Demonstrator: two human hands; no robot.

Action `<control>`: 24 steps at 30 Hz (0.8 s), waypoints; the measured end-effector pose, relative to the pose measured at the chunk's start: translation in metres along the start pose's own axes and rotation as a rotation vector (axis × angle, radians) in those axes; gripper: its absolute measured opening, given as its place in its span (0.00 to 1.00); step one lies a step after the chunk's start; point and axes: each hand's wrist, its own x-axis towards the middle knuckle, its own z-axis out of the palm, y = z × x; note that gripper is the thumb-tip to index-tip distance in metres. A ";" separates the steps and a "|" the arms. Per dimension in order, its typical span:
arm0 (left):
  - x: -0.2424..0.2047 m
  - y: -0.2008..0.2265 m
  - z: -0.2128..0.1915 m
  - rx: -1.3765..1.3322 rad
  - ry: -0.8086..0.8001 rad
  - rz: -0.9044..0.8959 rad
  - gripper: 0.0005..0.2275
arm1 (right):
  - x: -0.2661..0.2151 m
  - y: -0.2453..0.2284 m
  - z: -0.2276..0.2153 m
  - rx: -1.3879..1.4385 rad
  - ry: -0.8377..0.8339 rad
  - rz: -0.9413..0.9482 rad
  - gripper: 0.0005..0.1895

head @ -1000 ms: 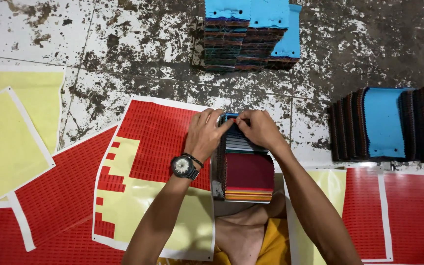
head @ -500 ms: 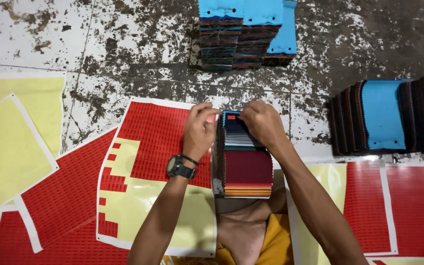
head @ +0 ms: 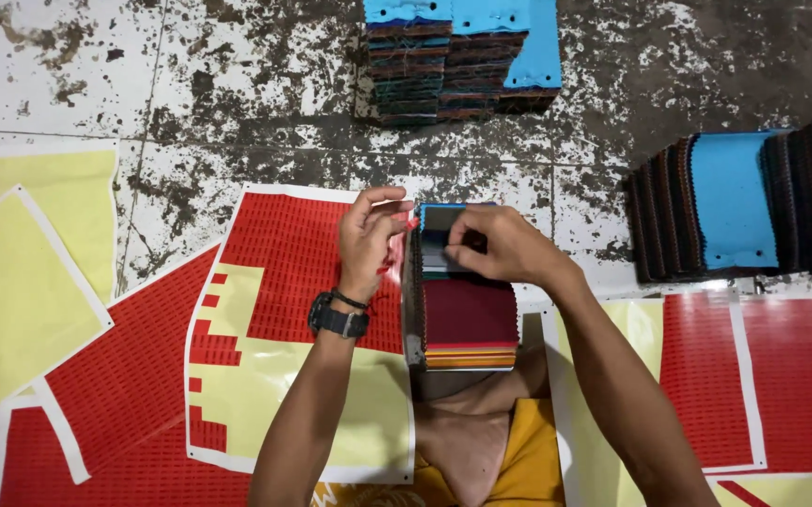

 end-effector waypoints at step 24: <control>0.009 -0.027 -0.020 0.874 -0.119 0.531 0.12 | 0.022 0.033 0.023 0.037 0.059 0.385 0.05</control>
